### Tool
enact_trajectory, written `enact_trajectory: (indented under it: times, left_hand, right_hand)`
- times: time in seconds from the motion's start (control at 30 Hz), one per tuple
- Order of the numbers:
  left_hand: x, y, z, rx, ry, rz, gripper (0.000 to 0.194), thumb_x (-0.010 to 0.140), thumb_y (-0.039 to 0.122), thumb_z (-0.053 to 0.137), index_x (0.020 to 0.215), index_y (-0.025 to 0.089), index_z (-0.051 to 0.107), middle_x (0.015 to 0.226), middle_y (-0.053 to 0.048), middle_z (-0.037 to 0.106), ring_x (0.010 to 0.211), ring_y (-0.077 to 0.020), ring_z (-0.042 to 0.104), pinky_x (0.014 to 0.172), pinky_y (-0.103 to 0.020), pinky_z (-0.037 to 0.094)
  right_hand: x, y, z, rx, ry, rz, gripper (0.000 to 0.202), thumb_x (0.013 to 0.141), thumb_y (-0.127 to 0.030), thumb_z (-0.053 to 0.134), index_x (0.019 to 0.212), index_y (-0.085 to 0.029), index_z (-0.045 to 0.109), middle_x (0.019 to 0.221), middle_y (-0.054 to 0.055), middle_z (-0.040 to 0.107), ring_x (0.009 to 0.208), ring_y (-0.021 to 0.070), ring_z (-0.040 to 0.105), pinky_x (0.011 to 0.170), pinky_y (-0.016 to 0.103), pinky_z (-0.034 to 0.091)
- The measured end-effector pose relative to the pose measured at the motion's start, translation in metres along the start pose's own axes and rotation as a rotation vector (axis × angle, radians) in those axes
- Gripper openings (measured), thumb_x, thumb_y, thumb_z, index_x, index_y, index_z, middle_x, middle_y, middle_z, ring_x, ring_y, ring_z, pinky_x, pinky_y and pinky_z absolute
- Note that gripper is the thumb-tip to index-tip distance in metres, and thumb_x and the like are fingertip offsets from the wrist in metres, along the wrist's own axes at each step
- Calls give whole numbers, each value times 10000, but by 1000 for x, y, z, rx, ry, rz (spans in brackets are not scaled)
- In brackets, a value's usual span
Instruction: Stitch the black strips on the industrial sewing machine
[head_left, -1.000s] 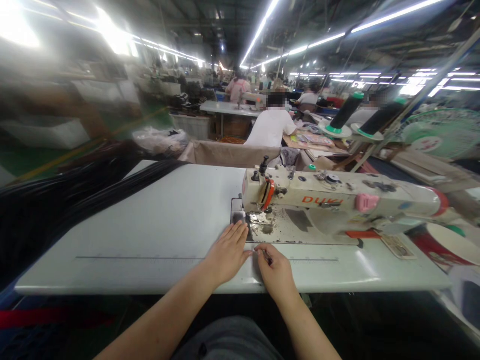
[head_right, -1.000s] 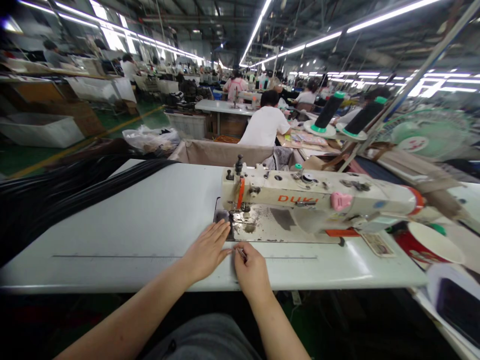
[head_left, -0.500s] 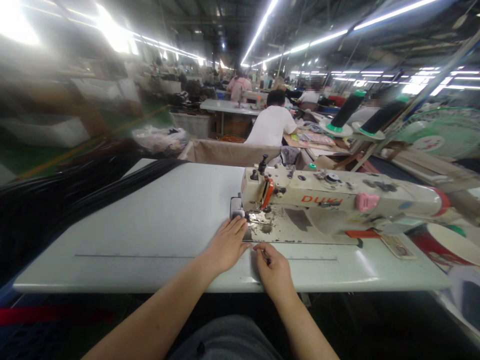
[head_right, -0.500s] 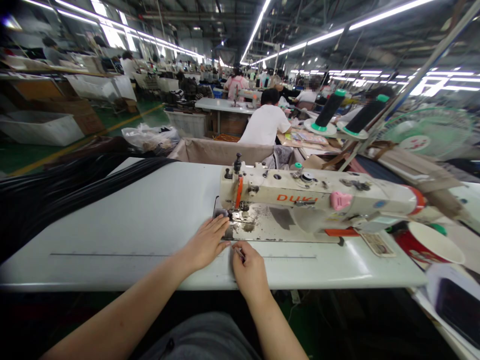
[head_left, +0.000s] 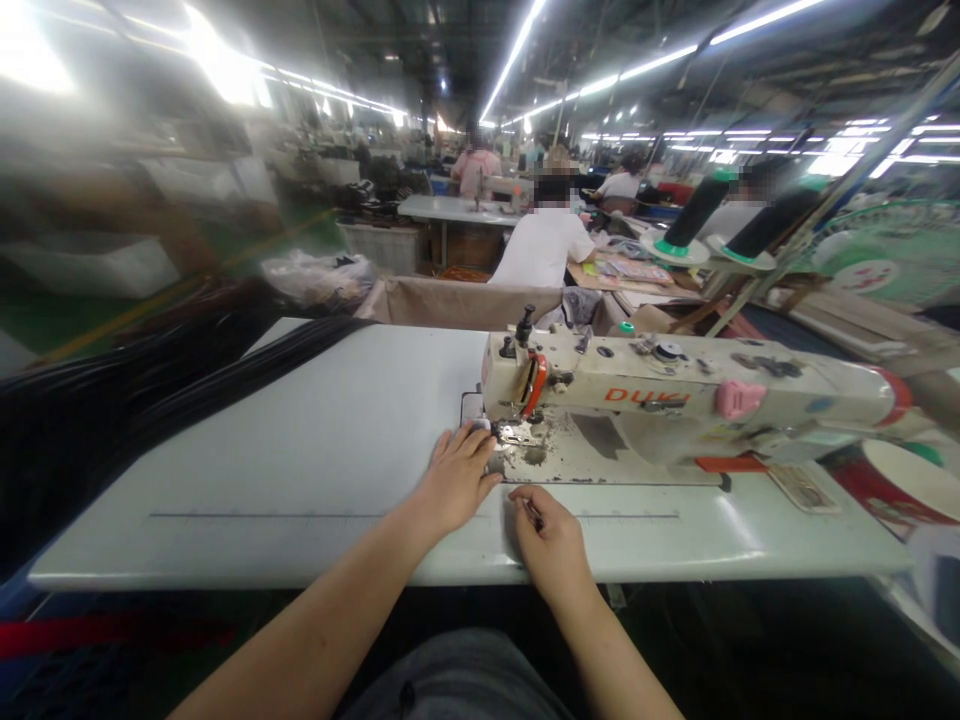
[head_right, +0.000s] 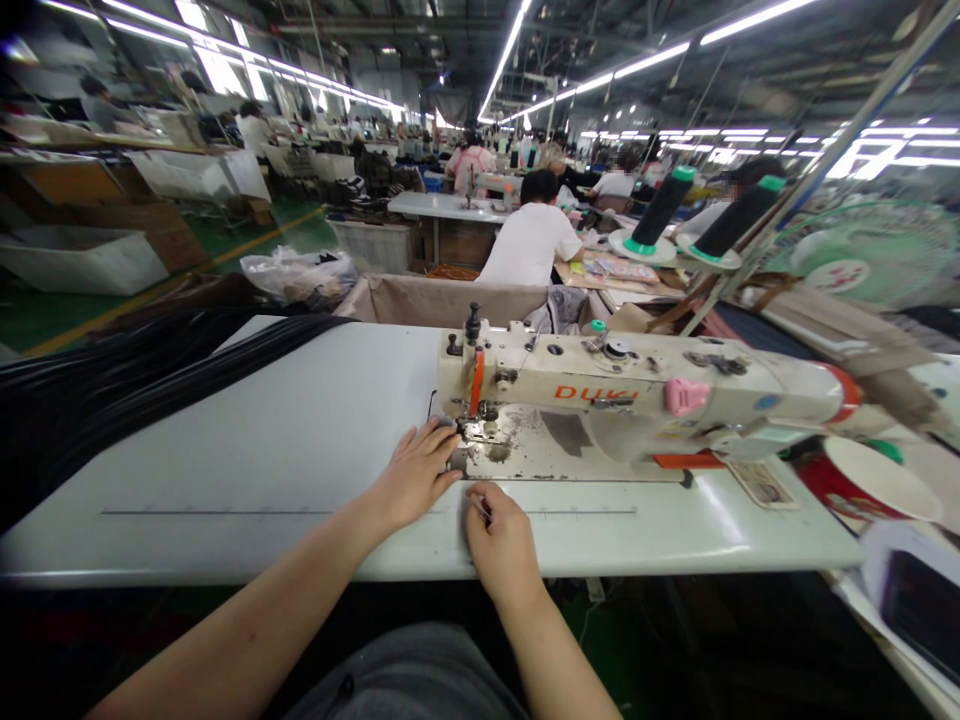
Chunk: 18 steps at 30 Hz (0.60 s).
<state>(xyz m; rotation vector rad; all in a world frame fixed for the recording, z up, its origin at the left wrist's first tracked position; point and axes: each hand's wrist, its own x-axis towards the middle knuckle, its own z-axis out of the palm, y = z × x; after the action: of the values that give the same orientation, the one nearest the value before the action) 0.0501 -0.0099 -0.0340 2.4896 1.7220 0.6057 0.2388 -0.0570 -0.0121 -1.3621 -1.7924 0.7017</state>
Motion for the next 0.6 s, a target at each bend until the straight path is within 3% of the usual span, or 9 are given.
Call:
enact_trajectory:
  times: [0.1, 0.23, 0.43, 0.6]
  left_hand:
    - [11, -13, 0, -90, 12, 14, 396, 970, 334, 592, 1352, 242, 640, 1466, -105, 603, 1439, -306, 478, 1195, -536, 411]
    - [44, -39, -1, -196, 33, 0, 344, 949, 190, 536, 1247, 212, 706, 1341, -103, 669, 1238, -237, 633, 1113, -408, 518]
    - [91, -59, 2, -184, -22, 138, 343, 931, 184, 563, 1219, 247, 738, 1408, -38, 663, 1371, -246, 542, 1212, -422, 423]
    - [95, -57, 5, -153, -8, 157, 404, 994, 240, 489, 1359, 199, 658, 1460, -83, 628, 1394, -266, 521, 1219, -443, 397]
  right_hand:
    - [0, 0, 0, -2, 0, -4, 223, 894, -276, 493, 933, -225, 707, 772, 16, 724, 664, 179, 641, 696, 268, 512]
    - [-1, 1, 0, -8, 14, -6, 210, 893, -281, 493, 916, -223, 694, 735, 8, 695, 656, 177, 627, 673, 262, 491]
    - [-4, 3, 1, -22, 49, -29, 208, 912, -271, 480, 892, -217, 680, 736, 8, 672, 657, 169, 616, 670, 259, 471]
    - [-4, 1, 1, -4, 50, -36, 203, 926, -258, 486, 927, -217, 685, 787, 16, 706, 697, 170, 640, 707, 257, 488]
